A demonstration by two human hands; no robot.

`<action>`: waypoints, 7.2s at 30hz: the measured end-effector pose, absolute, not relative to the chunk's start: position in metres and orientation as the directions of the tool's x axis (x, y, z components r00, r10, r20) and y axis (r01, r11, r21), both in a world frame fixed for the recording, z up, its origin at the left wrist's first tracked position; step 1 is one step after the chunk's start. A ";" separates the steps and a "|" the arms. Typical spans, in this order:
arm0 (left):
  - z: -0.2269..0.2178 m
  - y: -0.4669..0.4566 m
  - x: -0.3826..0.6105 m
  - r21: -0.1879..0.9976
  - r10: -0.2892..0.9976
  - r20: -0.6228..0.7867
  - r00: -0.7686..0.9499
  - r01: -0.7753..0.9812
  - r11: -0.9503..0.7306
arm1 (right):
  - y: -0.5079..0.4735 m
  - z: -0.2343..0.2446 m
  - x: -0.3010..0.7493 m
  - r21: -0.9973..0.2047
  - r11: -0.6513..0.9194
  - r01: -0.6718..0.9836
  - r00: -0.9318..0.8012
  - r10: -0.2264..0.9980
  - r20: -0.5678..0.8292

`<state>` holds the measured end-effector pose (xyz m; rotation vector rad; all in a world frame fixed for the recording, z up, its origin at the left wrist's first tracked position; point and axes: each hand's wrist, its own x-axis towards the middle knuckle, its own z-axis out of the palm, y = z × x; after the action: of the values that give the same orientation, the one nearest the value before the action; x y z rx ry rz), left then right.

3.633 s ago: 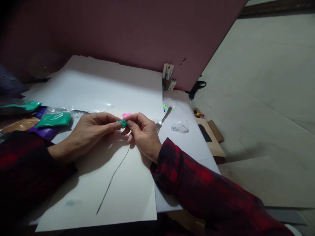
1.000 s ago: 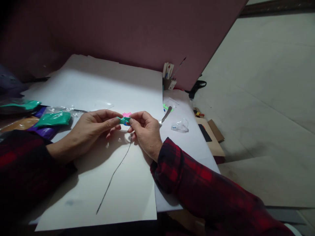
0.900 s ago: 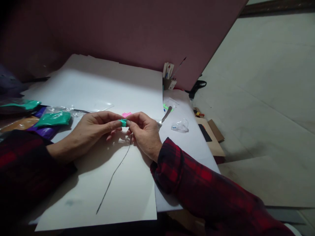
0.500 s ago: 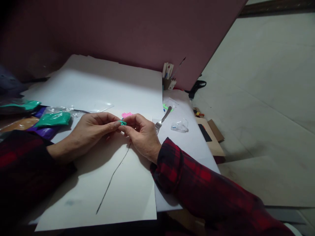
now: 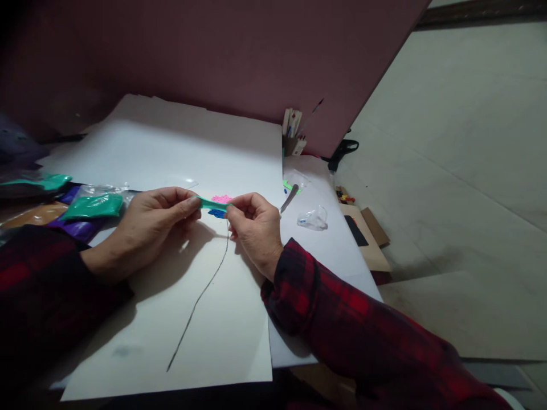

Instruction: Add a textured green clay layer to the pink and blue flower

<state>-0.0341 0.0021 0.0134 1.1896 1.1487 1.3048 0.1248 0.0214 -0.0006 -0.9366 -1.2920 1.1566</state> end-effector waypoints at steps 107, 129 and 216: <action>0.019 -0.002 -0.034 0.988 0.993 0.046 0.109 0.138 -0.061 | 0.018 -0.009 0.127 -0.955 0.287 -0.074 -0.303 0.906 0.296; 0.017 -0.001 -0.033 0.999 0.995 0.030 0.100 0.014 -0.031 | 0.023 -0.009 0.128 -0.969 0.227 -0.097 -0.224 0.944 0.244; 0.013 0.004 -0.037 0.993 0.991 0.066 -0.116 -0.092 -0.076 | 0.025 -0.002 0.126 -0.984 0.146 -0.102 -0.032 0.988 0.150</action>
<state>-0.0367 0.0036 0.0129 1.1332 1.1845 1.3893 0.1261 0.0247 -0.0019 -1.0082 -1.2310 1.1724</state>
